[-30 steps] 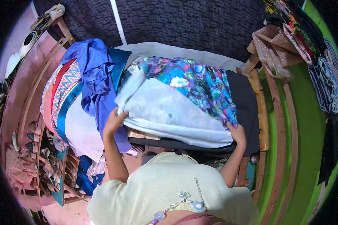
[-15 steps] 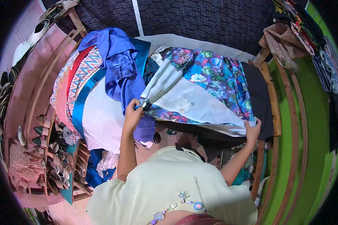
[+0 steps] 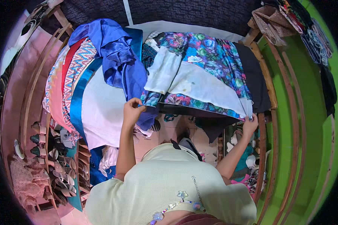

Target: Folding floral-patterned fabric on a wooden frame bench.

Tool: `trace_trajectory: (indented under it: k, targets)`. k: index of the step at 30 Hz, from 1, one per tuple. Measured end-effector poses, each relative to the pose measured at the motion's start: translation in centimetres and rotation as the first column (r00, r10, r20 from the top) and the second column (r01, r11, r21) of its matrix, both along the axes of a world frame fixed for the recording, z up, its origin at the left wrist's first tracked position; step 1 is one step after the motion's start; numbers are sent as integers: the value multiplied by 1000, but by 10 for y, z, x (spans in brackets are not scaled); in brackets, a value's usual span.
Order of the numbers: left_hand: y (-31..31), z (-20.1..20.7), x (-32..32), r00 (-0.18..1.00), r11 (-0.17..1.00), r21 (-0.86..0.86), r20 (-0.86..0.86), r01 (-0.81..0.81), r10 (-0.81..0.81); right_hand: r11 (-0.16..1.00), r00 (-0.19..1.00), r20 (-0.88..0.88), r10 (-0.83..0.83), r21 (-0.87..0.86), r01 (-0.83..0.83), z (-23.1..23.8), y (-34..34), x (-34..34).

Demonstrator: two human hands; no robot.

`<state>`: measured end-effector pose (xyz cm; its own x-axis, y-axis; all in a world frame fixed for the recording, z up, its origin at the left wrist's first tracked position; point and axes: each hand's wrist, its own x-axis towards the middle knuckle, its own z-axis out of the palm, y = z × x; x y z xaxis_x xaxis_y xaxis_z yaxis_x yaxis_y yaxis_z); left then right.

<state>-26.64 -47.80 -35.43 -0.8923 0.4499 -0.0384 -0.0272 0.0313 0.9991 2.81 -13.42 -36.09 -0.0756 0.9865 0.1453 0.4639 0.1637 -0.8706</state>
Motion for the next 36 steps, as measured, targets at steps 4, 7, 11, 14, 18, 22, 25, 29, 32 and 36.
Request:
trace_trajectory:
  k: [4,7,11,14,18,22,25,29,32,36]
  targets:
    - [-16,5,-7,999,993,-119,-47,-24,19,952,990,72,-119,292,93,0,10,4]
    - [-29,14,-8,999,999,-12,-5,36,-36,936,963,-240,-127,294,196,-7,33,17]
    - [-44,19,-9,995,995,43,15,94,-95,934,927,-314,-205,218,281,15,25,10]
    - [-47,7,-12,993,992,-35,15,121,-120,917,915,-338,-219,250,312,-4,33,7]
    - [-40,13,-6,969,939,-241,50,246,-241,957,852,-493,-175,117,265,-15,37,0]
    - [-32,9,-10,979,965,-168,55,203,-196,951,973,-27,-228,210,229,-11,38,5]
    - [-17,25,-15,997,997,-53,-65,-49,45,948,972,57,-226,241,206,-15,50,-2]
    - [6,25,-24,972,986,-112,-214,-126,99,959,956,152,-252,173,225,-20,50,-35]
    - [20,28,-21,997,996,-90,-74,-25,18,981,988,49,-147,135,140,-11,42,-45]
    - [34,7,-30,987,943,-325,-158,-66,15,905,971,-192,142,423,-48,10,23,-58]
